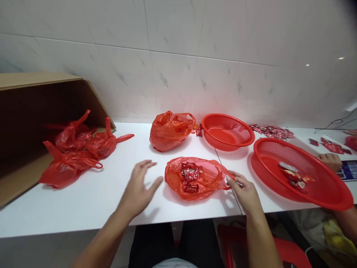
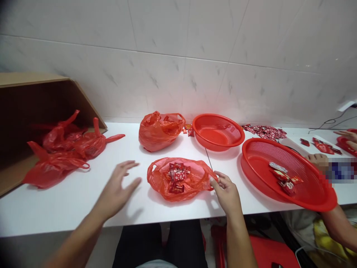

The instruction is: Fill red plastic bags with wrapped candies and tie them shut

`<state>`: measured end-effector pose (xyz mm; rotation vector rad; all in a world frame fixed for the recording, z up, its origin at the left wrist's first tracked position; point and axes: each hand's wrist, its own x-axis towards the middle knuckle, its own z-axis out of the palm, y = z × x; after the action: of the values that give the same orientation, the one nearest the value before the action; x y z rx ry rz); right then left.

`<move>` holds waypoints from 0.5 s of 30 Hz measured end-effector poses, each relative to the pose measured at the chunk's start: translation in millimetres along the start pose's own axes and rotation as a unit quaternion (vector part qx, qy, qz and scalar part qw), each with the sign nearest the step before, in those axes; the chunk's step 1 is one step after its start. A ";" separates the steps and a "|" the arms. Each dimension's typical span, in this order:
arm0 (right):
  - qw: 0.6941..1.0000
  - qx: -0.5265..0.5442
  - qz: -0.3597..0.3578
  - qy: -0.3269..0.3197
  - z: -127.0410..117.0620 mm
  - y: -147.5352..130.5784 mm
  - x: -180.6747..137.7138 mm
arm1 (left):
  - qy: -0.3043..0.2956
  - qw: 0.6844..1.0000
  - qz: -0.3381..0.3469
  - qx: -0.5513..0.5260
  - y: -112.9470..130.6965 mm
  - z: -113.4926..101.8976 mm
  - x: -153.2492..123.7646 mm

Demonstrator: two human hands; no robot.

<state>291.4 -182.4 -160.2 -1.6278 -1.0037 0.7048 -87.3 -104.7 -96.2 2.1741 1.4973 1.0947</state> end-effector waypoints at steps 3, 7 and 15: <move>0.999 0.015 -0.041 -0.003 -0.8 -10.8 -0.4 | -0.103 0.995 -0.013 0.008 6.8 23.9 9.1; 0.990 0.090 -0.098 -0.044 -0.7 -37.2 3.9 | -0.129 0.985 -0.002 -0.118 28.0 30.2 36.7; 0.967 0.146 -0.174 -0.117 27.0 -86.0 12.5 | -0.033 0.991 -0.002 -0.132 33.9 -50.0 76.1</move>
<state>252.2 -150.4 -84.7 -1.0955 -1.2523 0.7721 -87.1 -60.3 -9.7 2.0032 1.2487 1.1359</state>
